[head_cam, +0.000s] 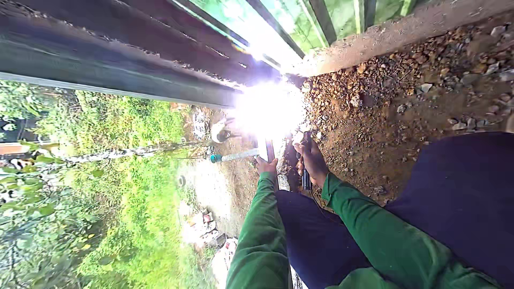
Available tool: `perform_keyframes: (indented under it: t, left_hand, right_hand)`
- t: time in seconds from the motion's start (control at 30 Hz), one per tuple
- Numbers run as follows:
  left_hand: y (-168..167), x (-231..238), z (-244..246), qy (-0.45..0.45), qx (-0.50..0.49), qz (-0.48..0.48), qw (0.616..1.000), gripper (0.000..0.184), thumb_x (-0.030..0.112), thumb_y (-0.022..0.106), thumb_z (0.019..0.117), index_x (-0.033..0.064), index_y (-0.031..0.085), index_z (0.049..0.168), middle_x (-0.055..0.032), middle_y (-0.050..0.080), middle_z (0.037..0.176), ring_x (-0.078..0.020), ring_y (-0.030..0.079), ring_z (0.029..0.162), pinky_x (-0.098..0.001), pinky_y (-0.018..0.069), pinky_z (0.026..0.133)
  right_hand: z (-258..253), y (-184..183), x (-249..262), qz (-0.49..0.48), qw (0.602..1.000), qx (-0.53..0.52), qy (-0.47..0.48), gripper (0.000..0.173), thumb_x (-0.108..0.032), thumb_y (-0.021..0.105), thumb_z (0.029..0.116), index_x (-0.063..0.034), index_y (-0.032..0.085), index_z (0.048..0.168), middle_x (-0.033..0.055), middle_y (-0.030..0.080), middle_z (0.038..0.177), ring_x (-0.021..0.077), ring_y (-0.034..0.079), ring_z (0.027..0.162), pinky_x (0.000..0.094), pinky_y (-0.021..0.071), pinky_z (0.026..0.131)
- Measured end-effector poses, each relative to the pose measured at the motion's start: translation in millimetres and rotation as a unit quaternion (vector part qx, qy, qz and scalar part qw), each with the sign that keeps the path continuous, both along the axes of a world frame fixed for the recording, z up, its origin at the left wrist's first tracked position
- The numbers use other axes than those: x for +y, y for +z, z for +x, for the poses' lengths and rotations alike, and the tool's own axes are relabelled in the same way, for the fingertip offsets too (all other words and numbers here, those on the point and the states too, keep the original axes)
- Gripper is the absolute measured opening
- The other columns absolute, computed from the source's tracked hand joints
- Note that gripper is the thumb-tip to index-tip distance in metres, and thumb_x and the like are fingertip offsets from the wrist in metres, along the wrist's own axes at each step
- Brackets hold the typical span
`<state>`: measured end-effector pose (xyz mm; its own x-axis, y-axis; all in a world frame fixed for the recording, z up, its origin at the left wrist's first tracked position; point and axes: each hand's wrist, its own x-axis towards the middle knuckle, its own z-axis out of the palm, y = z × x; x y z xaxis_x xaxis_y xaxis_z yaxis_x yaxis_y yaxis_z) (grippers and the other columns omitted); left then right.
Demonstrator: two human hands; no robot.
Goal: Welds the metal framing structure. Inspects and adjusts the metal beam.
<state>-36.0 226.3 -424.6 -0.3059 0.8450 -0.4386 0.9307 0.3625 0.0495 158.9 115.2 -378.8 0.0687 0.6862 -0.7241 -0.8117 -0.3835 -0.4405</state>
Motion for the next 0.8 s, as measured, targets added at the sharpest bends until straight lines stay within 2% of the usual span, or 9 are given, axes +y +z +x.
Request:
perform_keyframes:
  t: [0.1, 0.2, 0.23, 0.3, 0.43, 0.5, 0.57, 0.67, 0.8]
  left_hand:
    - [1.4, 0.7, 0.8, -0.013, 0.029, -0.024, 0.999, 0.096, 0.049, 0.082, 0.0841, -0.0010, 0.037, 0.153, -0.0298, 0.057, 0.139, -0.0432, 0.058, 0.128, -0.0589, 0.0480, 0.107]
    - [1.9, 0.9, -2.4, -0.012, -0.017, -0.008, 1.000, 0.103, 0.042, 0.088, 0.0795, -0.0002, 0.032, 0.156, -0.0340, 0.055, 0.139, -0.0488, 0.058, 0.126, -0.0635, 0.0481, 0.105]
    - [-0.2, 1.2, -4.8, -0.009, -0.026, -0.002, 1.000, 0.104, 0.041, 0.089, 0.0787, 0.0005, 0.032, 0.156, -0.0346, 0.054, 0.139, -0.0496, 0.058, 0.125, -0.0639, 0.0485, 0.104]
    - [-6.7, 2.3, -11.2, -0.004, -0.038, 0.001, 0.999, 0.106, 0.041, 0.089, 0.0774, 0.0017, 0.031, 0.156, -0.0345, 0.053, 0.140, -0.0501, 0.058, 0.125, -0.0645, 0.0500, 0.102]
    - [-6.0, 2.7, -8.2, -0.012, -0.006, 0.000, 1.000, 0.106, 0.048, 0.089, 0.0757, -0.0008, 0.035, 0.153, -0.0324, 0.059, 0.133, -0.0466, 0.061, 0.122, -0.0622, 0.0516, 0.101]
    - [-2.2, 1.7, -4.0, -0.012, -0.004, -0.005, 1.000, 0.106, 0.047, 0.088, 0.0774, -0.0018, 0.033, 0.154, -0.0337, 0.053, 0.142, -0.0480, 0.056, 0.128, -0.0629, 0.0490, 0.105]
    - [-3.7, 1.1, -4.3, 0.000, -0.010, -0.004, 1.000, 0.107, 0.047, 0.088, 0.0769, 0.0014, 0.032, 0.156, -0.0334, 0.052, 0.143, -0.0496, 0.056, 0.129, -0.0659, 0.0495, 0.102]
    - [5.7, -1.5, 4.3, 0.035, -0.007, -0.007, 0.999, 0.103, 0.046, 0.088, 0.0761, 0.0078, 0.035, 0.156, -0.0313, 0.052, 0.144, -0.0506, 0.055, 0.128, -0.0712, 0.0491, 0.096]
    - [13.6, 0.9, 8.4, 0.053, -0.021, -0.010, 0.998, 0.100, 0.041, 0.090, 0.0739, 0.0096, 0.038, 0.154, -0.0280, 0.055, 0.142, -0.0486, 0.057, 0.128, -0.0706, 0.0495, 0.096]
  right_hand:
    - [1.9, 3.0, -2.0, -0.003, 1.000, -0.007, 0.005, 0.068, -0.042, 0.060, 0.1040, -0.0294, 0.025, 0.161, 0.0112, 0.056, 0.087, 0.0199, 0.054, 0.053, 0.0371, 0.0530, 0.050]
    - [1.2, 2.1, -3.2, -0.002, 1.000, -0.016, -0.018, 0.069, -0.045, 0.065, 0.0999, -0.0217, 0.032, 0.155, 0.0095, 0.055, 0.081, 0.0181, 0.052, 0.049, 0.0343, 0.0534, 0.048]
    - [1.2, 1.4, -3.5, -0.005, 1.000, -0.018, -0.022, 0.073, -0.046, 0.067, 0.0989, -0.0216, 0.030, 0.157, 0.0095, 0.055, 0.080, 0.0172, 0.051, 0.047, 0.0333, 0.0525, 0.047]
    - [4.3, 2.5, -4.3, -0.012, 0.999, -0.040, -0.008, 0.079, -0.046, 0.067, 0.0987, -0.0236, 0.023, 0.161, 0.0108, 0.056, 0.087, 0.0171, 0.051, 0.049, 0.0333, 0.0515, 0.047]
    - [13.5, 6.4, -9.5, -0.024, 0.981, -0.178, 0.074, 0.098, -0.049, 0.070, 0.0958, -0.0211, 0.007, 0.166, 0.0184, 0.062, 0.102, 0.0238, 0.059, 0.061, 0.0432, 0.0562, 0.059]
    - [22.6, 14.9, -12.1, -0.037, 0.958, -0.254, 0.124, 0.101, -0.050, 0.073, 0.0934, -0.0208, 0.008, 0.166, 0.0229, 0.065, 0.105, 0.0315, 0.065, 0.071, 0.0508, 0.0578, 0.069]
    - [33.3, 26.4, -13.8, -0.039, 0.926, -0.326, 0.184, 0.104, -0.050, 0.075, 0.0908, -0.0205, 0.010, 0.166, 0.0268, 0.068, 0.109, 0.0395, 0.069, 0.087, 0.0589, 0.0563, 0.082]
    - [42.1, 40.2, -17.3, -0.023, 0.874, -0.414, 0.253, 0.108, -0.053, 0.077, 0.0879, -0.0214, 0.011, 0.167, 0.0250, 0.070, 0.105, 0.0400, 0.069, 0.090, 0.0611, 0.0552, 0.084]
    - [44.1, 52.0, -22.9, 0.019, 0.807, -0.508, 0.301, 0.111, -0.055, 0.079, 0.0844, -0.0189, 0.015, 0.167, 0.0218, 0.071, 0.105, 0.0375, 0.069, 0.089, 0.0606, 0.0551, 0.085]
